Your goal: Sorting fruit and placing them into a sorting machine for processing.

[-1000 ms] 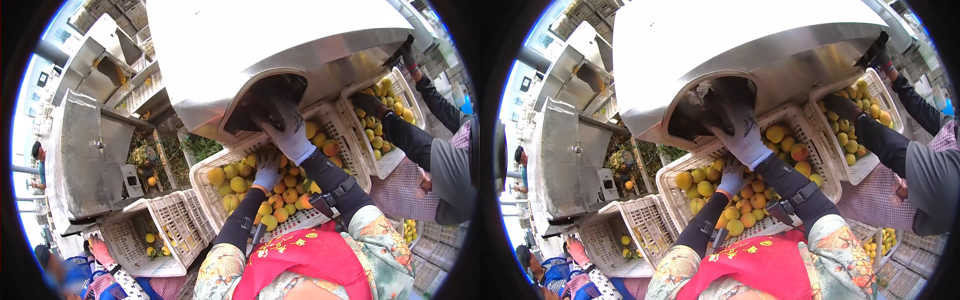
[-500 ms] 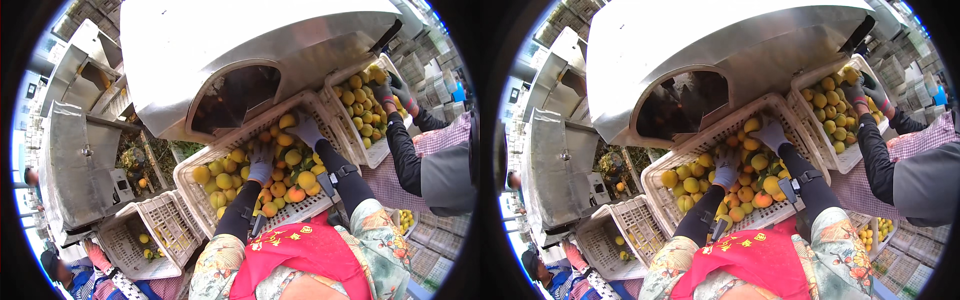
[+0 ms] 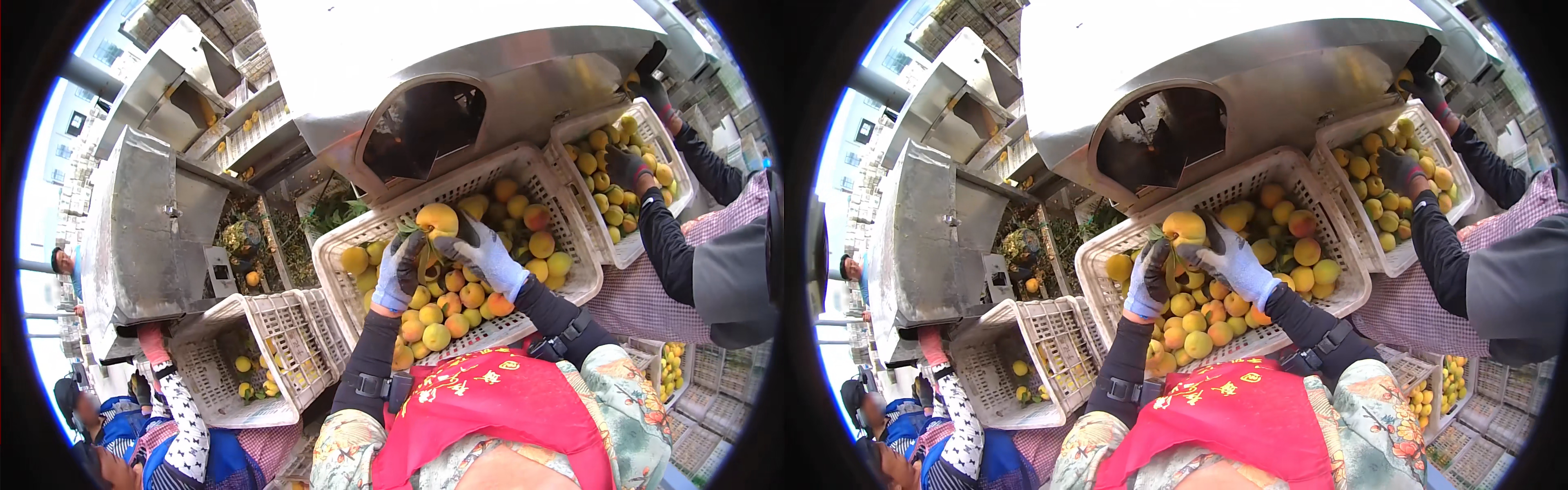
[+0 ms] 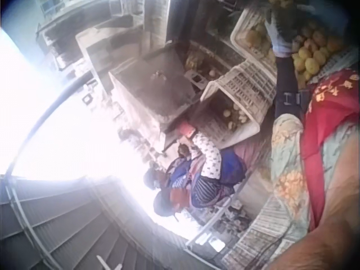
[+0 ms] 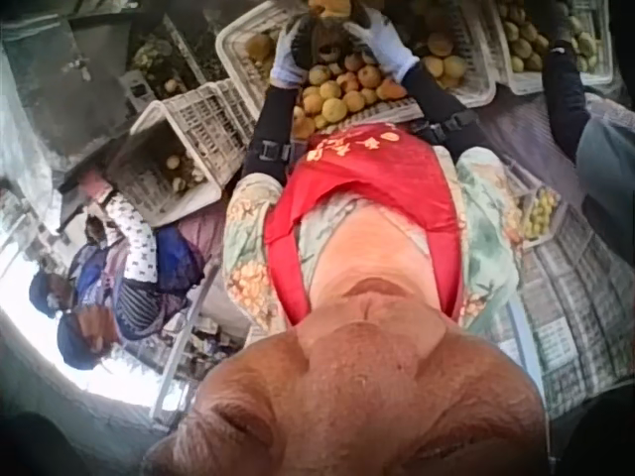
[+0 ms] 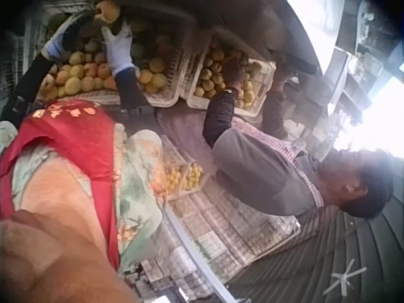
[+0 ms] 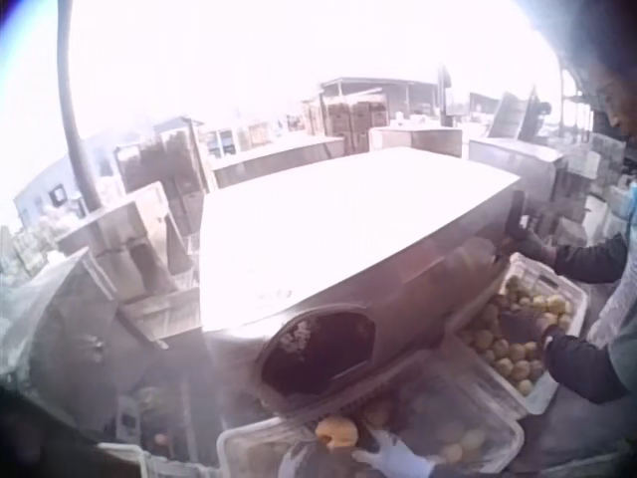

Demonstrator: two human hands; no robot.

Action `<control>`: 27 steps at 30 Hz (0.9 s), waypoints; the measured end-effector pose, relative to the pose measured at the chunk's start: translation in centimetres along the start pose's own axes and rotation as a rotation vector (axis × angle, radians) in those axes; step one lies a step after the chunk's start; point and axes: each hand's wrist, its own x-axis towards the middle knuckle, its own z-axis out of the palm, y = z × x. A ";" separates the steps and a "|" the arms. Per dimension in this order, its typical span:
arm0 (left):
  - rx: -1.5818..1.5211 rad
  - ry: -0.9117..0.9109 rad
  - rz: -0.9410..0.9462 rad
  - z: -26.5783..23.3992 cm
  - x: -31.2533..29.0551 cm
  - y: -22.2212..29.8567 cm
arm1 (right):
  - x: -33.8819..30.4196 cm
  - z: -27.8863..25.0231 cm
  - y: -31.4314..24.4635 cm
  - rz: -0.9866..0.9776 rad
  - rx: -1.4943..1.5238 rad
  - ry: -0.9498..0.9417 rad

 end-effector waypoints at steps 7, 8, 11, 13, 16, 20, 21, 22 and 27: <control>-0.355 -0.096 -0.190 -4.1 3.3 1.7 | 1.2 0.4 -4.1 -0.228 -0.501 0.080; -0.419 -0.114 -0.238 -4.2 4.1 1.8 | 1.4 0.1 -4.3 -0.260 -0.487 0.099; -0.077 -0.057 0.055 -4.3 4.8 1.6 | 2.2 -0.7 -6.1 -0.333 -0.428 0.075; 0.048 0.043 0.131 -4.2 4.2 0.0 | 2.6 -0.3 -6.8 -0.272 -0.486 0.081; 0.100 0.199 0.113 -1.2 4.2 1.5 | 4.9 0.1 -4.3 -0.428 -0.669 0.365; -1.083 0.176 -0.516 -1.2 2.6 2.4 | 7.6 1.8 -1.4 -0.391 -0.826 0.528; -0.966 0.209 -0.506 -0.8 1.9 1.4 | 7.9 2.2 -1.4 -0.356 -0.853 0.529; -0.915 0.218 -0.477 -0.9 1.7 1.0 | 8.0 2.4 -1.5 -0.301 -0.851 0.480; -1.590 0.180 -0.460 -1.6 1.6 1.8 | 10.1 3.2 -1.1 -0.375 -0.892 0.537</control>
